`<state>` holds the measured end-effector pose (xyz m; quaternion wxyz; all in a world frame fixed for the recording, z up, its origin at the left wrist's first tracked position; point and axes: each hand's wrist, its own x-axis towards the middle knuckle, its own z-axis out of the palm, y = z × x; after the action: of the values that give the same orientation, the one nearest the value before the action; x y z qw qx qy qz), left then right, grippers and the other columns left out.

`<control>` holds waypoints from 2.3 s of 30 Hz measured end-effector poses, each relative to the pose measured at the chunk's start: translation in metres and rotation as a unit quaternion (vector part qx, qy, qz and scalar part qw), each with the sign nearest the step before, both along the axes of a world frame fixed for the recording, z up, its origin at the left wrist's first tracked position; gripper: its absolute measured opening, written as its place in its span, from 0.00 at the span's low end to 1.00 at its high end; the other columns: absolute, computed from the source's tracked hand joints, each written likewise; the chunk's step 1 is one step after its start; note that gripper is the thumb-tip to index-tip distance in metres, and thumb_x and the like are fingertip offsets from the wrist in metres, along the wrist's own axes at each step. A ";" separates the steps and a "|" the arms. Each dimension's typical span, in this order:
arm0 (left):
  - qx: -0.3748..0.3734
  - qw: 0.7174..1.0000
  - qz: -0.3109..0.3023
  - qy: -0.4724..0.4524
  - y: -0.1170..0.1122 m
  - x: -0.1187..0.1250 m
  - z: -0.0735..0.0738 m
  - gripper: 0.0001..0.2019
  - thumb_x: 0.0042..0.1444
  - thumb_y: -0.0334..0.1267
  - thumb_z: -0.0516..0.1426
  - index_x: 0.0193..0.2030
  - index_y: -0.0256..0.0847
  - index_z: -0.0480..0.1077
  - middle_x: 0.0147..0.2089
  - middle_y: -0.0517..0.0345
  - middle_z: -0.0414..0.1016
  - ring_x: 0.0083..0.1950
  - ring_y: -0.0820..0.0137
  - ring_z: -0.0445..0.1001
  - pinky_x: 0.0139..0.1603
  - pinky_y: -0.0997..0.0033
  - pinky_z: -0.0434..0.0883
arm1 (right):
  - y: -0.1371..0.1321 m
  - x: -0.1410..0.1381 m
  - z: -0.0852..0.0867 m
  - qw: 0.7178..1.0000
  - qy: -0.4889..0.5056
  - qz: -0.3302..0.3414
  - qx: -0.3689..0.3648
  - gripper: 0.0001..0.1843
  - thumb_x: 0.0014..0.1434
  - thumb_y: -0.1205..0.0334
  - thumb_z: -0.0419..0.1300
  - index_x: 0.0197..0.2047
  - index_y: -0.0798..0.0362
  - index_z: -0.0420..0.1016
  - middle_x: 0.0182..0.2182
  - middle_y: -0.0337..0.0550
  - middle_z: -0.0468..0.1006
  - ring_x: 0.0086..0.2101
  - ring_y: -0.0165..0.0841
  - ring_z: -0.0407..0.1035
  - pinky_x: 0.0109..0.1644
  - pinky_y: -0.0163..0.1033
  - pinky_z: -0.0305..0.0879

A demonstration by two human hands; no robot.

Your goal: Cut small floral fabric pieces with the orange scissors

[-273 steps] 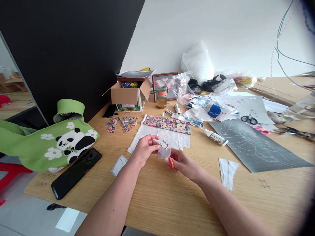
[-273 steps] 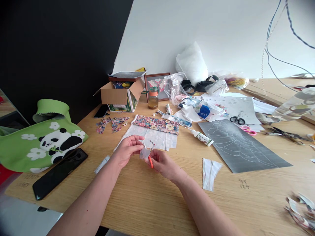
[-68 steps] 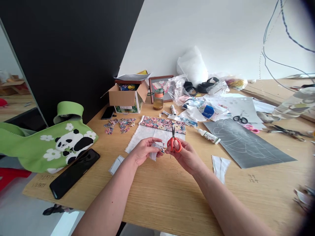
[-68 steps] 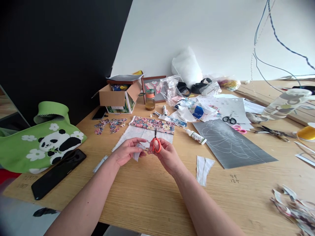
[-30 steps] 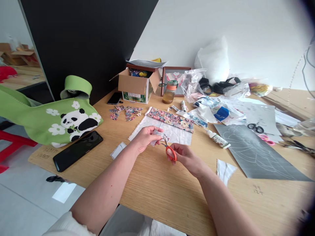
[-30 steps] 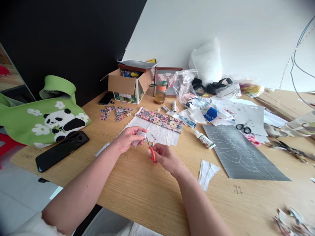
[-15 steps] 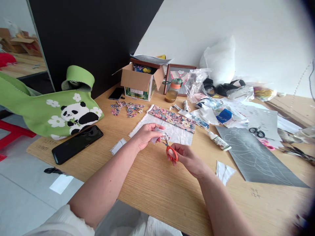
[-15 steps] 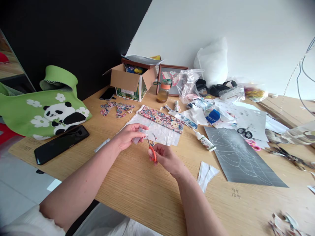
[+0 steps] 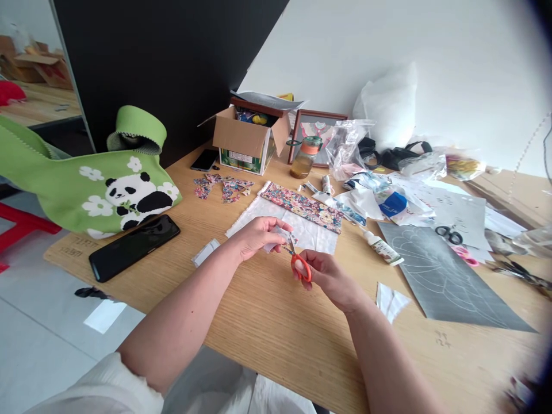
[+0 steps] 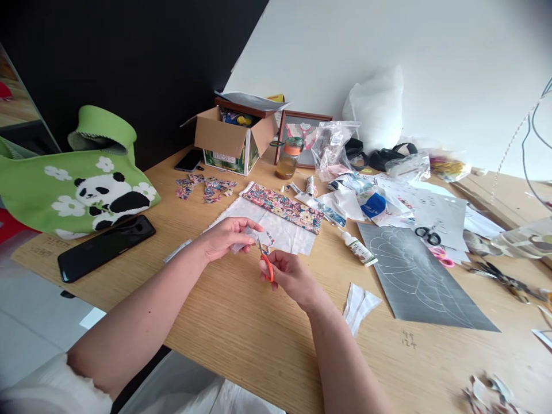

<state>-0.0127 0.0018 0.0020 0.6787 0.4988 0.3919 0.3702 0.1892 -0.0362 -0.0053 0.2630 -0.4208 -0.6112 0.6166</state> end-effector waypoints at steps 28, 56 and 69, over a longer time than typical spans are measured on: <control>-0.003 1.000 0.008 -0.010 0.000 0.000 -0.004 0.18 0.44 0.29 0.61 0.45 0.33 0.71 0.27 0.60 0.70 0.25 0.78 0.68 0.30 0.74 0.61 | -0.004 -0.004 0.004 1.000 -0.011 0.007 -0.026 0.25 0.51 0.39 0.65 0.28 0.54 0.68 0.25 0.40 0.71 0.23 0.26 0.57 0.26 0.34 0.53; -0.017 1.000 0.016 -0.013 0.001 0.000 -0.006 0.20 0.43 0.28 0.62 0.46 0.32 0.69 0.25 0.60 0.72 0.24 0.77 0.68 0.29 0.74 0.61 | -0.003 -0.003 0.002 0.999 -0.021 0.005 -0.027 0.25 0.51 0.39 0.66 0.27 0.53 0.67 0.22 0.36 0.68 0.21 0.25 0.56 0.25 0.34 0.51; -0.014 1.000 0.024 0.013 0.000 0.002 -0.006 0.20 0.43 0.28 0.61 0.46 0.33 0.69 0.26 0.59 0.71 0.24 0.76 0.68 0.28 0.75 0.60 | -0.004 -0.005 0.003 0.999 -0.020 0.006 -0.036 0.25 0.50 0.40 0.66 0.28 0.54 0.66 0.23 0.36 0.68 0.22 0.25 0.56 0.26 0.34 0.51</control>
<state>-0.0108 0.0018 -0.0037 0.6716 0.4845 0.4172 0.3745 0.1844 -0.0400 -0.0025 0.2322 -0.4382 -0.5964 0.6312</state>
